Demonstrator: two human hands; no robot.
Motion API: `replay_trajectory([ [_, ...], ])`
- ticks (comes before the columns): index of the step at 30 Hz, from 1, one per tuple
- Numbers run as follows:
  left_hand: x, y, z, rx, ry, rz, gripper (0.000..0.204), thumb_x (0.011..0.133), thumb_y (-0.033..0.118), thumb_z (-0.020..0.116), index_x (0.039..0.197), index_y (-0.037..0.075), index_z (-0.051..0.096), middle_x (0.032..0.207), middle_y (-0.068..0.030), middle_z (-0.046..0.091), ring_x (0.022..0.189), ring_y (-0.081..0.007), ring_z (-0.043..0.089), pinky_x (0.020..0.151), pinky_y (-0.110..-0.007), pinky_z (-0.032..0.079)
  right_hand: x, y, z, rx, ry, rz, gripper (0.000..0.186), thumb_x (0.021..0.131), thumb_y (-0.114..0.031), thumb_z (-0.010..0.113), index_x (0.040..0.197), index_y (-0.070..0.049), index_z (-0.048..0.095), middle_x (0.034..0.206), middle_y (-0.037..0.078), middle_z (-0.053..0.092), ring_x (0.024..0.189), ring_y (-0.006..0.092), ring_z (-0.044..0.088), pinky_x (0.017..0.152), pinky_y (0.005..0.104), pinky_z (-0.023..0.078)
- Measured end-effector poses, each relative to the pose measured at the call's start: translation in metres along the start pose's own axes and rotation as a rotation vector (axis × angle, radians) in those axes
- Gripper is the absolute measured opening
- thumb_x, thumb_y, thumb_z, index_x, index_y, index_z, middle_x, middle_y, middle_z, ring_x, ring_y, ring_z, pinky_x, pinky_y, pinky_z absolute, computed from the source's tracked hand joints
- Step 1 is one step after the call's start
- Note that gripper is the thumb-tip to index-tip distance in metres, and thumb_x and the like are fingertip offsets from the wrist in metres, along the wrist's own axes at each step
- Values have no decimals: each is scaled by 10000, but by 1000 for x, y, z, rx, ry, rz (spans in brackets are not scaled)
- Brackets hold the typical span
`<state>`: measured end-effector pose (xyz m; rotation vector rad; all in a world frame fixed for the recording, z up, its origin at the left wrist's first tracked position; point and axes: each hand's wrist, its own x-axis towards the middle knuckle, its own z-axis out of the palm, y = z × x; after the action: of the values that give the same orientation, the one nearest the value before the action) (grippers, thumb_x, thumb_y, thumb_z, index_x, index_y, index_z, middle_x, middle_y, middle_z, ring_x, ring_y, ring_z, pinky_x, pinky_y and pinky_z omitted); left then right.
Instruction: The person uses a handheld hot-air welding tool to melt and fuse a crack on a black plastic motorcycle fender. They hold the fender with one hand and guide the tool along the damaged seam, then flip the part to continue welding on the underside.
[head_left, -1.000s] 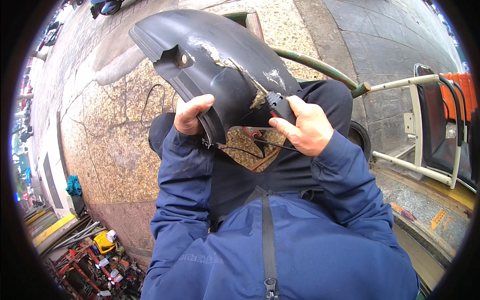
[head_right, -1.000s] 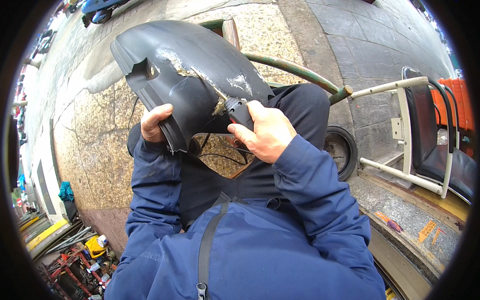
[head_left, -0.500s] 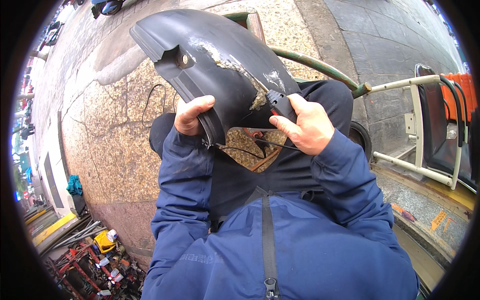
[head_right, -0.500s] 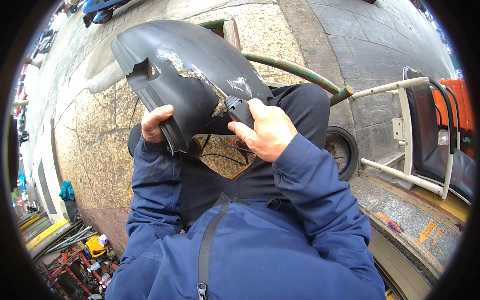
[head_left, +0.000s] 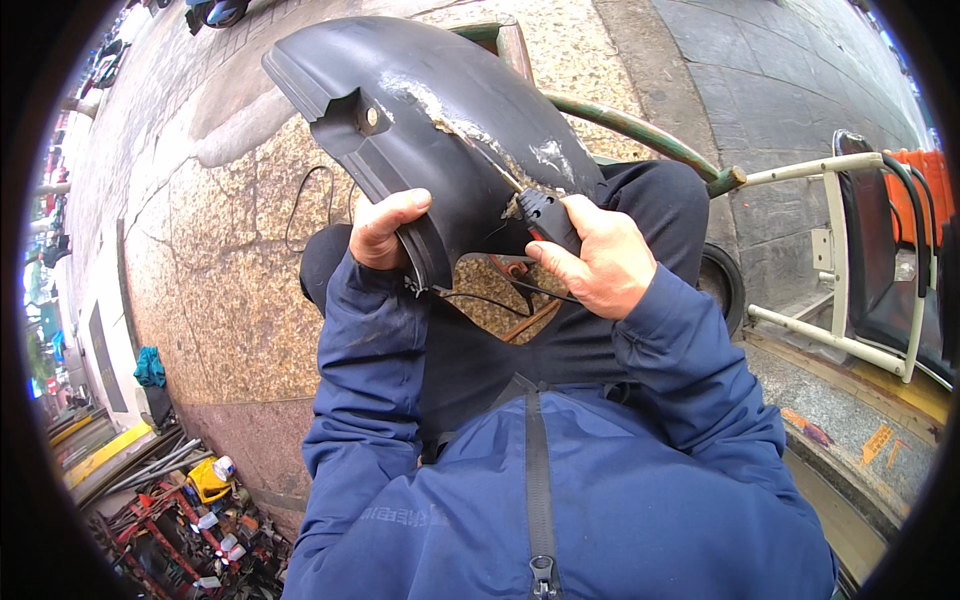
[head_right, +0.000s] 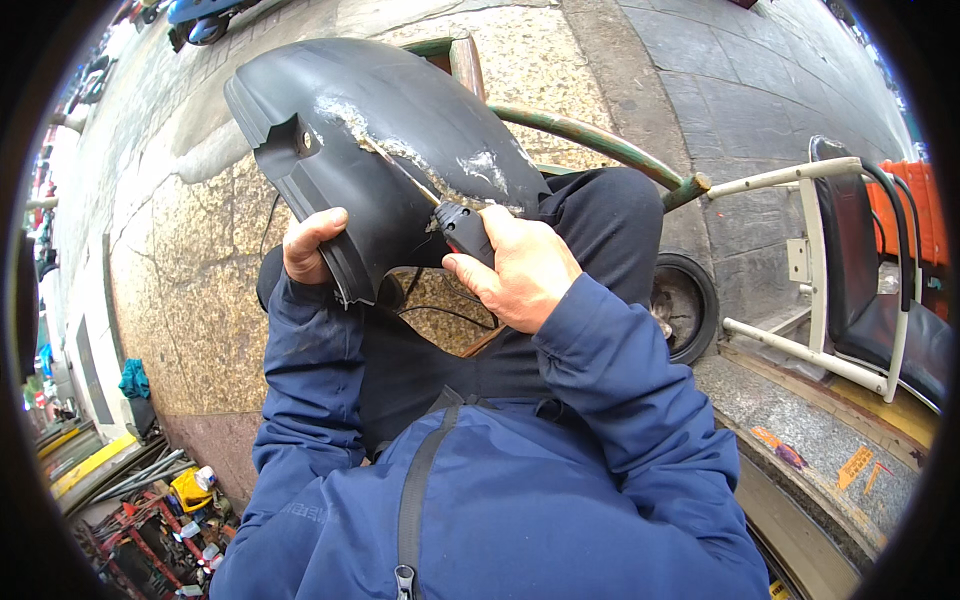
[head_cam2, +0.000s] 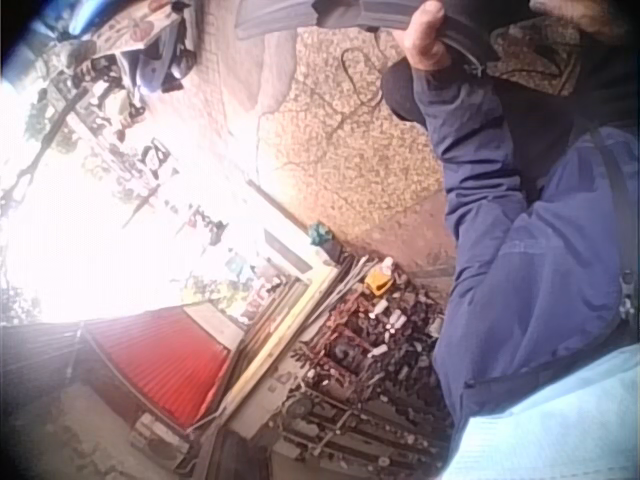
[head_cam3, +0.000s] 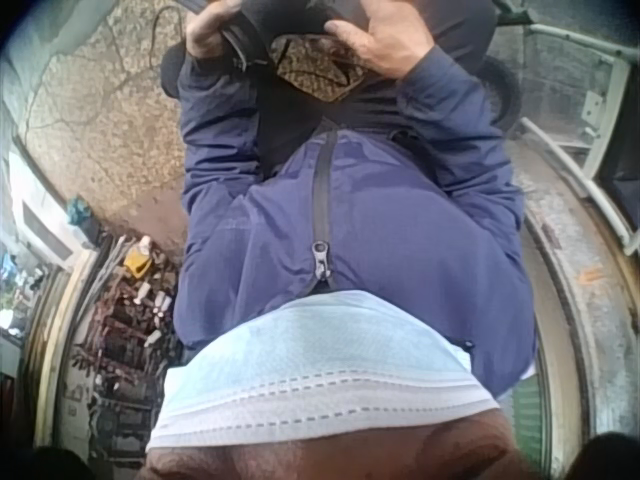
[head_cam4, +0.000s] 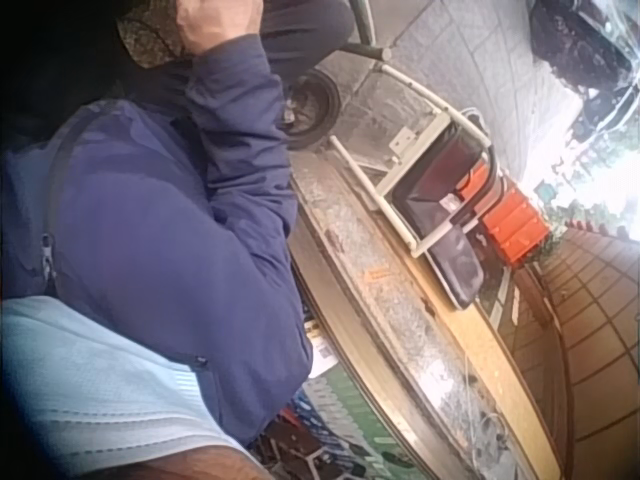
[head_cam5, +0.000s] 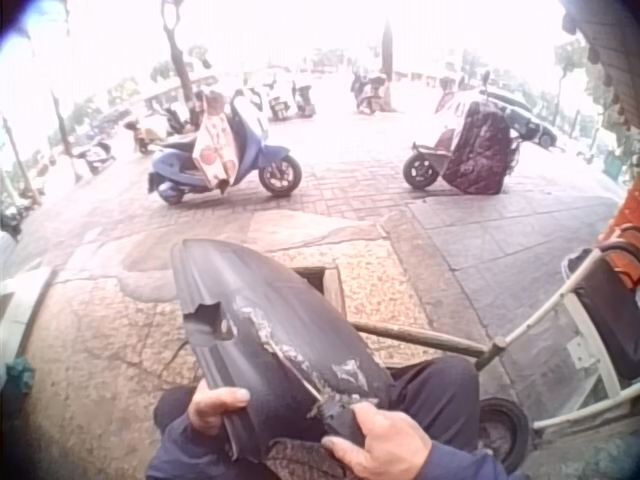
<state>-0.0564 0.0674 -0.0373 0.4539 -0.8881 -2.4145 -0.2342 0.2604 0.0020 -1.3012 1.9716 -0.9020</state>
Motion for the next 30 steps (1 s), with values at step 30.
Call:
replay_trajectory([
  [30, -6, 20, -3, 3, -22, 9, 545, 801, 0, 604, 1328, -74, 485, 1127, -218, 664, 983, -334, 700, 890, -451, 589, 22, 26, -29, -90, -57, -295, 420, 855, -131, 786, 1192, 3, 573, 915, 187, 655, 836, 340, 662, 779, 393, 525],
])
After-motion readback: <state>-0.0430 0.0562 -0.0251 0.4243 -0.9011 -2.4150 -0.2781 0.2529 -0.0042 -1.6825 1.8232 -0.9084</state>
